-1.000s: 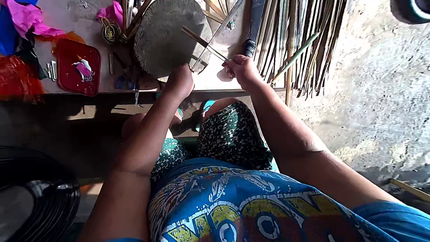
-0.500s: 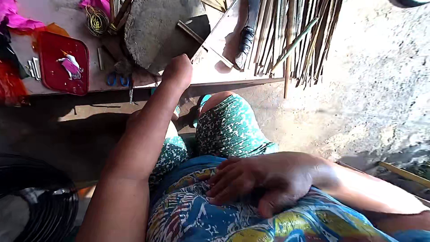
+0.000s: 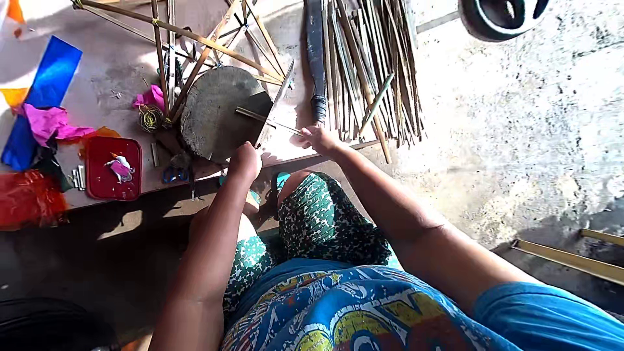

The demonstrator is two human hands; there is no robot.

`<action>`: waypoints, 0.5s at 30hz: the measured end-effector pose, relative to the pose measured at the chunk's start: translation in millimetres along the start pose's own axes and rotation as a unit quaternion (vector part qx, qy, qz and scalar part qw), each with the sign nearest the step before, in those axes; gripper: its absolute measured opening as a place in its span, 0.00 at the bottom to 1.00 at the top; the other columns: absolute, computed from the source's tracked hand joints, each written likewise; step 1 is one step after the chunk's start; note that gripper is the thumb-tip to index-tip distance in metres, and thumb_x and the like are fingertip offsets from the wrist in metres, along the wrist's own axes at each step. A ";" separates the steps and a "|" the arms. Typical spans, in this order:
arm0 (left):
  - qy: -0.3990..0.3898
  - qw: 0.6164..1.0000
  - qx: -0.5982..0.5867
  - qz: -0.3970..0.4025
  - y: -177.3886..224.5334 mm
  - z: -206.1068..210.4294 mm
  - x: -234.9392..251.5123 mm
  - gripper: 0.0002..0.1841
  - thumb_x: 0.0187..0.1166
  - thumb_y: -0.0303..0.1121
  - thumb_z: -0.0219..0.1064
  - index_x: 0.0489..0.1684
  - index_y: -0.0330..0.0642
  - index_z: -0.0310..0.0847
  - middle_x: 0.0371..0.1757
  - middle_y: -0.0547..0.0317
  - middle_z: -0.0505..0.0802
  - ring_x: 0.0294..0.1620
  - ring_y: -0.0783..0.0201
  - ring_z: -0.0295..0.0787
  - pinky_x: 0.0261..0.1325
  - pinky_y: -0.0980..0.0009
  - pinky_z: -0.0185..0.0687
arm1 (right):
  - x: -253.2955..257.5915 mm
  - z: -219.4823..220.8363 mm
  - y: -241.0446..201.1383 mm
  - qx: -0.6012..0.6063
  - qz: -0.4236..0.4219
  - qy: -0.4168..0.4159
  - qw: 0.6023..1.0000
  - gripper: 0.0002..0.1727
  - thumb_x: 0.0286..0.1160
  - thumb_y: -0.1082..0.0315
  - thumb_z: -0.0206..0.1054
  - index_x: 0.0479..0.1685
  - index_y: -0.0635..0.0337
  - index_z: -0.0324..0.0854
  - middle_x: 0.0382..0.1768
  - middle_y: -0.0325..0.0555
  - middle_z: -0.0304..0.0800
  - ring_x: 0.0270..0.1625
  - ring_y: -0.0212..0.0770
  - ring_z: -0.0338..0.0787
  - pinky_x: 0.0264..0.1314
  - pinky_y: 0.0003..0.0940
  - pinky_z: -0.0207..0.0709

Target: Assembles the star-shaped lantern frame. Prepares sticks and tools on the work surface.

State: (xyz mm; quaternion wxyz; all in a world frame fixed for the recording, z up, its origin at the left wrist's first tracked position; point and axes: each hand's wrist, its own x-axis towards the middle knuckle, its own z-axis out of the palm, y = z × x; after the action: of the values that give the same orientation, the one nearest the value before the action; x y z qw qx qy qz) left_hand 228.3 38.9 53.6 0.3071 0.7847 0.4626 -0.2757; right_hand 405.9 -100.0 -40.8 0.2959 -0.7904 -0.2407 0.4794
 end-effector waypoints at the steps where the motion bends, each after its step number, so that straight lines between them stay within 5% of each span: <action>1: -0.001 1.000 0.005 -0.003 0.3 0.0 0.6 0.23 0.93 0.40 0.54 0.68 0.24 0.73 0.61 0.27 0.87 0.67 0.35 0.86 0.68 0.39 0.79 | 2.8 5.9 0.5 0.039 0.006 -0.021 0.999 0.27 0.97 0.52 0.44 0.73 0.65 0.73 0.53 0.54 0.93 0.45 0.43 0.93 0.52 0.42 0.84; 5: -0.006 1.000 0.008 -0.015 1.4 0.9 2.9 0.24 0.94 0.42 0.54 0.68 0.24 0.73 0.61 0.28 0.87 0.67 0.35 0.86 0.68 0.40 0.79 | 3.1 6.0 -5.9 0.037 0.021 -0.020 0.999 0.21 0.95 0.56 0.50 0.60 0.65 0.80 0.34 0.46 0.92 0.26 0.36 0.86 0.39 0.38 0.82; 15: -0.010 0.999 0.016 -0.027 3.4 -0.2 2.5 0.23 0.93 0.40 0.55 0.68 0.24 0.73 0.61 0.28 0.87 0.67 0.36 0.86 0.69 0.40 0.79 | -16.4 -1.7 -56.0 -0.026 0.061 0.014 0.998 0.18 0.92 0.60 0.54 0.48 0.64 0.87 0.29 0.42 0.92 0.26 0.35 0.86 0.40 0.40 0.81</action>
State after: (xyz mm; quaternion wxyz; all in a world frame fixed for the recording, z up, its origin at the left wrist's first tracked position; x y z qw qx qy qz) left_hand 232.4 39.1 52.7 0.2920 0.7740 0.4759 -0.2988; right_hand 395.1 -71.6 9.0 0.2487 -0.8175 -0.2003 0.4793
